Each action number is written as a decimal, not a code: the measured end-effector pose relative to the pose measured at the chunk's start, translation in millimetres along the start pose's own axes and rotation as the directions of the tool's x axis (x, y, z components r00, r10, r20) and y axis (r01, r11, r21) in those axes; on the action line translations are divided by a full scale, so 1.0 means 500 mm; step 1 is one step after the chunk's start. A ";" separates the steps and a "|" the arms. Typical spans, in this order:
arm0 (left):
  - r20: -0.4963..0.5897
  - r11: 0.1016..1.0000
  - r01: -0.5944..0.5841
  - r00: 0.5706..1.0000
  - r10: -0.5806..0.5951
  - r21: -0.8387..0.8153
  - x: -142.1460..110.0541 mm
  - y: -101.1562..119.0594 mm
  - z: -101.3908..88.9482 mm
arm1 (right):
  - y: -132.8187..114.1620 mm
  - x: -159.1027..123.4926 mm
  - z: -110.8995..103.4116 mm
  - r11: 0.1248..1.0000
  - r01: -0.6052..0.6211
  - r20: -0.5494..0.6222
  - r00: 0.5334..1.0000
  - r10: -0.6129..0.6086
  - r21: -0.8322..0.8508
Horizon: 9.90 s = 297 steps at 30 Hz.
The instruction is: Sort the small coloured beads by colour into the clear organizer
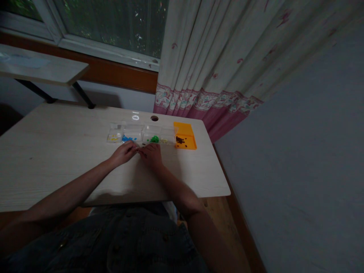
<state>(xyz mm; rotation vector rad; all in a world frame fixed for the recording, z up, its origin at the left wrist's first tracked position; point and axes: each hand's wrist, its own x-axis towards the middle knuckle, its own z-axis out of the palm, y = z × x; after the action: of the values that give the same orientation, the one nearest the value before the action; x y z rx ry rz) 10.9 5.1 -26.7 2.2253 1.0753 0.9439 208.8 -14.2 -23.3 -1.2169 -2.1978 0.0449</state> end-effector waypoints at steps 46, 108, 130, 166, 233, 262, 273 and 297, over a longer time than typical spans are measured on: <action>0.065 0.983 -0.070 0.996 0.059 0.172 -0.008 0.006 0.008 | 0.128 0.001 -0.063 0.950 -0.295 -0.118 0.952 0.283 -0.102; 0.062 0.983 -0.058 0.997 0.048 0.173 -0.010 -0.004 0.015 | 0.210 -0.041 -0.159 0.627 -0.752 -0.348 0.654 0.672 -0.203; 0.098 0.960 -0.046 0.995 0.020 0.276 -0.010 0.007 0.015 | 0.086 -0.001 -0.048 0.990 -0.126 -0.063 0.990 0.122 -0.055; -0.015 0.998 -0.029 0.999 0.030 0.054 -0.004 -0.010 0.010 | 0.016 0.000 0.006 0.956 -0.116 0.030 0.993 0.112 0.268; 0.038 0.964 0.230 0.973 -0.227 -0.134 -0.013 0.009 -0.001 | 0.030 0.002 -0.019 0.994 0.040 0.091 0.995 -0.049 0.103; 0.029 0.957 0.171 0.985 -0.169 -0.233 -0.009 0.007 0.003 | 0.123 0.008 -0.065 0.984 -0.148 -0.226 0.960 0.167 0.097; 0.126 0.973 -0.048 0.992 0.019 0.228 -0.014 0.026 0.006 | 0.220 -0.039 -0.174 0.666 -0.724 -0.420 0.668 0.615 -0.176; 0.172 0.927 -0.021 0.984 -0.047 0.374 -0.012 0.050 0.028 | 0.111 0.003 -0.074 0.959 -0.264 -0.129 0.960 0.250 -0.106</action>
<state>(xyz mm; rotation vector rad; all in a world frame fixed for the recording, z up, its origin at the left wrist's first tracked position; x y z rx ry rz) 30.5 -15.7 -21.1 2.5459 1.2686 0.5496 269.5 9.4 -10.0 -1.5302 -1.9560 -0.0534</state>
